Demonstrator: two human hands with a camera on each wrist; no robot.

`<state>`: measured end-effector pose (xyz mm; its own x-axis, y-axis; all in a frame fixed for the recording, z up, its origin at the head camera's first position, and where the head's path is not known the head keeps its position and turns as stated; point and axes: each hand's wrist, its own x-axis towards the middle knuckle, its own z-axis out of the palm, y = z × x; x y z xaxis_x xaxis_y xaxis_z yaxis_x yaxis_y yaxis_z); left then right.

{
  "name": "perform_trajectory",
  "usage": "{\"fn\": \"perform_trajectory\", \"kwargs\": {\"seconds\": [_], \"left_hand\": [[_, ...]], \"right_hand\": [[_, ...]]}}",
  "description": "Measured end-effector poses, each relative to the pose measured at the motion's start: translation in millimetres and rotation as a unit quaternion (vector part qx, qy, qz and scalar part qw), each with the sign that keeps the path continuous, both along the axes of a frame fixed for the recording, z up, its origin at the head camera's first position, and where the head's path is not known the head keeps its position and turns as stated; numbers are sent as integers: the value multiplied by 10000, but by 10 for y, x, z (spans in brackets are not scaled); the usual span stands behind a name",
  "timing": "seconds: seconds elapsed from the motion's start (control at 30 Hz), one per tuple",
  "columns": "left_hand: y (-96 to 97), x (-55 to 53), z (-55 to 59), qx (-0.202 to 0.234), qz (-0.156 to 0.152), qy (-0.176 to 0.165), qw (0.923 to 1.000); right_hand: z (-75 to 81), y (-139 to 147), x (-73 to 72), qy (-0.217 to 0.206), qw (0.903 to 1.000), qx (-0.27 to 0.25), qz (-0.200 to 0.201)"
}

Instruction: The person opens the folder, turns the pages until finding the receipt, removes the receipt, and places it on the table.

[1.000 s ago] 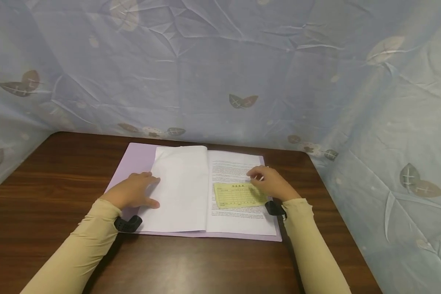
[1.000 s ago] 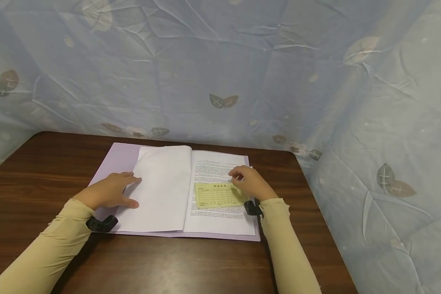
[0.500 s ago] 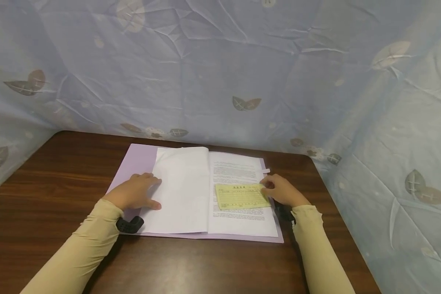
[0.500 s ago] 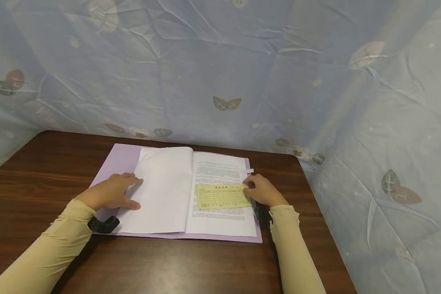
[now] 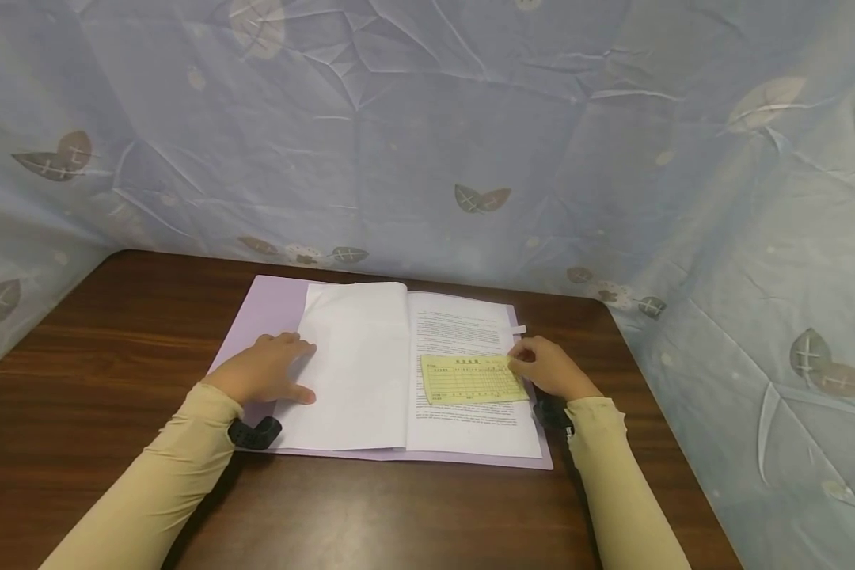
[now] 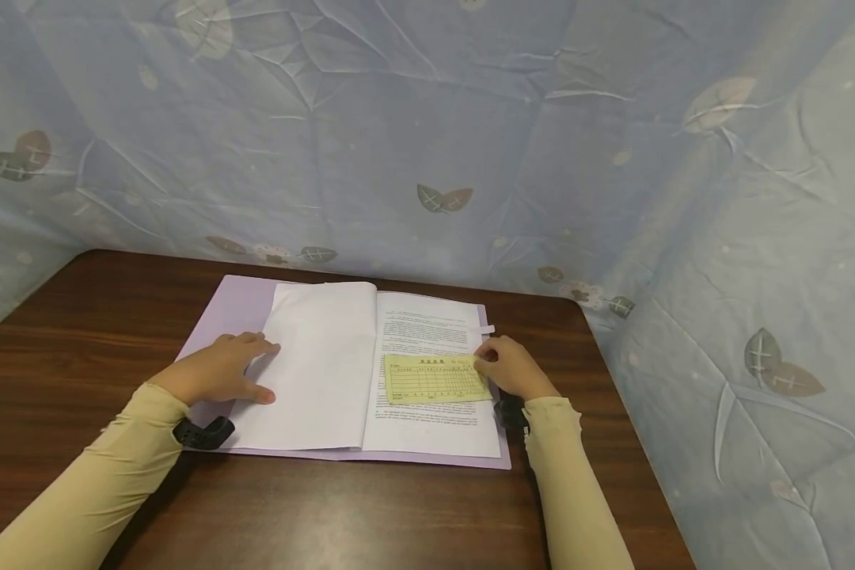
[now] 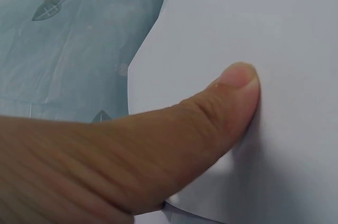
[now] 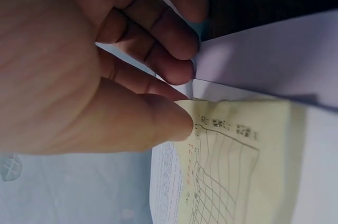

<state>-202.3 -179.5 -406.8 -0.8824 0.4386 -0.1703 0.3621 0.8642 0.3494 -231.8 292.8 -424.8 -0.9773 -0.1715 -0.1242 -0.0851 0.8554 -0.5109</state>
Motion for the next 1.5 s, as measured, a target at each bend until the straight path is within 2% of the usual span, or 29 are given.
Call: {"fn": "perform_trajectory", "kwargs": {"seconds": [0.43,0.77,1.1,1.3,1.5], "left_hand": [[-13,3,-14,-21,79,-68,9999],[-5,28,-4,10,79,-157,9998],[-13,-25,-6,-156,-45,-237,9996],[-25,-32,-16,-187,-27,-296,9994],[-30,-8,-10,-191,-60,-272,9994]], "right_hand": [[14,-28,-7,-185,9992,-25,-354],[2,-32,2,-143,9994,20,-327],[-28,30,-42,110,9996,22,-272],[-4,178,-63,112,9998,114,-96],[27,564,-75,198,9993,301,20]]}}
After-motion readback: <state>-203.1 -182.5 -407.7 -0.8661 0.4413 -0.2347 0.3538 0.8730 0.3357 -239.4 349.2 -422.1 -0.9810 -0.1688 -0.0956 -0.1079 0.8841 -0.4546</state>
